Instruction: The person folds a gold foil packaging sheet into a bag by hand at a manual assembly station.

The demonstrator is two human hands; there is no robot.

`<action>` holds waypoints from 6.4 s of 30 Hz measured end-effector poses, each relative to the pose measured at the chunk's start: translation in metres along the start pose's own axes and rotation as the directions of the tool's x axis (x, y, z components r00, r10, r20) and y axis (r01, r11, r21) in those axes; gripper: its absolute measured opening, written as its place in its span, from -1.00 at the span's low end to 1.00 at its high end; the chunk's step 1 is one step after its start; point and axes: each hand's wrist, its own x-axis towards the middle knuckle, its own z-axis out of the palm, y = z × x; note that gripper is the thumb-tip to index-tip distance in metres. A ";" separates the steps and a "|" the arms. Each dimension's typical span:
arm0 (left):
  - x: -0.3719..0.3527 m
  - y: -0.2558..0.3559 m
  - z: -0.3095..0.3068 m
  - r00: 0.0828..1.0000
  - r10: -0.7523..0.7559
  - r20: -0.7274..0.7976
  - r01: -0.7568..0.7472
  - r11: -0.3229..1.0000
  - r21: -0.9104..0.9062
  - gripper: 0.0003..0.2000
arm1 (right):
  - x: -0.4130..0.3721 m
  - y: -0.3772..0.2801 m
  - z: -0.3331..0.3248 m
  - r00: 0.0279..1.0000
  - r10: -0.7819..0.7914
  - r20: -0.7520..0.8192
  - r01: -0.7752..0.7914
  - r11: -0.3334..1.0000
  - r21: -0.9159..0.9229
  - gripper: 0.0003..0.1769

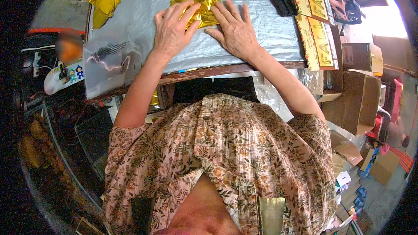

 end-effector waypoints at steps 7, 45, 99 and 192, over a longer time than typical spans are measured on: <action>0.000 -0.007 0.005 0.994 0.050 0.095 -0.054 0.998 0.041 -0.54 | 0.001 -0.001 -0.003 1.000 0.003 0.018 -0.004 1.000 0.007 -0.20; -0.045 -0.042 -0.018 0.916 -0.399 -0.033 0.384 0.899 -0.209 -0.44 | 0.004 -0.013 -0.006 0.988 -0.144 0.053 0.134 0.977 0.164 -0.27; 0.079 -0.071 -0.005 0.786 -0.113 0.608 0.097 0.994 0.060 -0.57 | 0.004 -0.014 -0.006 0.987 -0.155 0.036 0.150 0.983 0.105 -0.32; 0.010 -0.039 -0.026 0.917 -0.279 0.284 0.397 0.588 -0.705 -0.77 | 0.011 -0.017 -0.006 0.989 0.123 -0.083 -0.054 0.820 0.571 -0.75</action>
